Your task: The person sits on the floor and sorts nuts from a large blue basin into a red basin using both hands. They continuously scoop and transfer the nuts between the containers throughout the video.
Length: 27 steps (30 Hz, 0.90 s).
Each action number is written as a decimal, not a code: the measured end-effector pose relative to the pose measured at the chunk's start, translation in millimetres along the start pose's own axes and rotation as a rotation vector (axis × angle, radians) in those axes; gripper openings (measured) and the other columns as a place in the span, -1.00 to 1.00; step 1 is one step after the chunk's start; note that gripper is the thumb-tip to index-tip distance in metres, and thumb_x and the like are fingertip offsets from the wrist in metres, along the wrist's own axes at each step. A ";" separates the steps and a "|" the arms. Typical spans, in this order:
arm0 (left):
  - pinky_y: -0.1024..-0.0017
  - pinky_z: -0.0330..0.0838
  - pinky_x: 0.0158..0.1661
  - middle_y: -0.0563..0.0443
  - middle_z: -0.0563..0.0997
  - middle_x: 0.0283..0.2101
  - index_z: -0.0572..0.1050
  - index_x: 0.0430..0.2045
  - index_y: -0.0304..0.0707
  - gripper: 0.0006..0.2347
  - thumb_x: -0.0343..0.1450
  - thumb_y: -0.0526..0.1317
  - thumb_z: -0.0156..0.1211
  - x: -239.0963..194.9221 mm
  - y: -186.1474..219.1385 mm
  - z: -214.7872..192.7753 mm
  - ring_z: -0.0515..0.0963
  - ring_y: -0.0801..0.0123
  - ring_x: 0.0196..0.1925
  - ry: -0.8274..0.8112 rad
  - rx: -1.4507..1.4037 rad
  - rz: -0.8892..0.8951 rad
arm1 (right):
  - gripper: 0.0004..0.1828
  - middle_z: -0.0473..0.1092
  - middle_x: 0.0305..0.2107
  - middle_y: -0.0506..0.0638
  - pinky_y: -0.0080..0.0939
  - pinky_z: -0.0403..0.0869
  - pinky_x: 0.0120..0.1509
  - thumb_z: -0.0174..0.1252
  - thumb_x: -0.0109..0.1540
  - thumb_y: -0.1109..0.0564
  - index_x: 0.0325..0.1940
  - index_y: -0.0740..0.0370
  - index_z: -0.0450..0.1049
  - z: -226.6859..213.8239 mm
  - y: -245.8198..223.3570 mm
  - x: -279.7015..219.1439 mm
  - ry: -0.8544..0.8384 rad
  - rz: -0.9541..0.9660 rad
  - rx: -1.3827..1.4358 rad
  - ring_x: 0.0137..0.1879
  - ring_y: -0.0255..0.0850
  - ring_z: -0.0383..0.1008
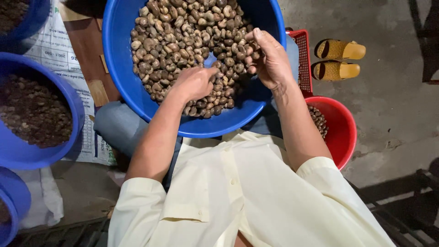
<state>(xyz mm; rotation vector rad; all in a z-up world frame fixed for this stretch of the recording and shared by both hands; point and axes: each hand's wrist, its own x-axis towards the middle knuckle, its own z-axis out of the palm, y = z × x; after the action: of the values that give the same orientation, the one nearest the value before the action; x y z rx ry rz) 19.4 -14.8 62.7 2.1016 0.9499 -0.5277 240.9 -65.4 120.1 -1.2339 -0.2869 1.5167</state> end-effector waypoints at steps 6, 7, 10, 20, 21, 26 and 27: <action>0.04 0.49 0.12 -0.20 0.64 -0.04 0.29 0.36 -0.19 -0.54 0.50 -0.24 0.11 2.3 -4.3 -5.5 0.66 0.04 -0.13 0.006 -0.052 -0.135 | -0.74 0.54 -0.33 0.03 -0.46 0.57 -0.42 0.26 0.29 0.23 0.06 0.27 0.50 -13.5 8.7 5.2 -0.039 -0.023 0.030 -0.27 -0.26 0.62; 0.04 0.49 0.12 -0.20 0.64 -0.04 0.29 0.36 -0.19 -0.54 0.50 -0.24 0.11 2.2 -6.8 -7.6 0.66 0.04 -0.13 0.006 -0.052 -0.136 | -0.74 0.54 -0.33 0.03 -0.46 0.57 -0.42 0.26 0.29 0.23 0.06 0.27 0.50 -12.8 10.2 5.5 -0.040 -0.022 0.030 -0.27 -0.26 0.62; 0.66 0.00 -0.82 0.16 0.36 -0.65 0.40 0.26 -0.15 -0.57 0.44 -0.38 0.12 -1.4 -9.5 -18.2 0.16 0.62 -0.80 0.111 -0.361 -0.105 | -0.82 0.47 -0.43 -0.03 -0.44 0.44 -0.46 0.21 0.31 0.23 0.00 0.26 0.51 -8.8 12.4 5.5 -0.048 -0.004 0.033 -0.43 -0.35 0.45; 0.58 0.31 -0.72 -0.15 0.56 -0.01 0.61 -0.13 -0.17 -0.84 0.45 -0.28 0.20 -6.9 -17.6 -25.1 0.40 0.61 -0.70 0.400 -0.780 0.041 | -0.70 0.54 -0.32 0.25 0.16 0.56 -0.16 0.03 0.37 0.10 0.18 0.18 0.41 -7.4 57.5 21.8 -0.147 -0.104 -1.638 -0.28 0.12 0.58; 0.57 0.29 -0.70 0.05 0.67 -0.32 0.64 -0.15 -0.18 -0.84 0.43 -0.30 0.23 -11.3 -16.1 -28.1 0.41 0.61 -0.68 0.419 -0.785 0.047 | -0.52 0.52 -0.37 0.29 0.31 0.50 -0.22 -0.01 0.34 0.10 0.38 0.04 0.32 -6.9 64.6 24.0 -0.184 -0.028 -1.783 -0.31 0.23 0.55; 0.21 0.50 0.04 -0.25 0.61 0.01 0.67 -0.23 -0.20 -0.84 0.38 -0.27 0.21 0.5 -29.7 -15.7 0.58 0.08 0.03 0.509 -0.658 0.180 | -0.54 0.56 -0.16 0.20 0.19 0.55 -0.09 0.04 0.33 0.16 0.34 0.09 0.36 0.4 47.7 16.3 -0.328 -0.165 -1.575 -0.19 0.14 0.59; 0.12 0.42 0.17 -0.47 0.53 0.18 0.67 -0.23 -0.21 -0.83 0.36 -0.25 0.23 1.9 -30.5 -14.3 0.51 -0.14 0.28 0.518 -0.655 0.195 | -0.57 0.56 -0.23 0.19 0.17 0.55 -0.12 0.05 0.33 0.18 0.30 0.14 0.39 -0.1 43.8 14.0 -0.286 -0.257 -1.558 -0.21 0.12 0.59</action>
<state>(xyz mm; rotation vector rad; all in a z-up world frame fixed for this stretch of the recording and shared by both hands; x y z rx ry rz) -1.9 10.5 56.3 1.7051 1.0044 0.4122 217.7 -69.8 80.6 -1.9497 -1.9842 1.0911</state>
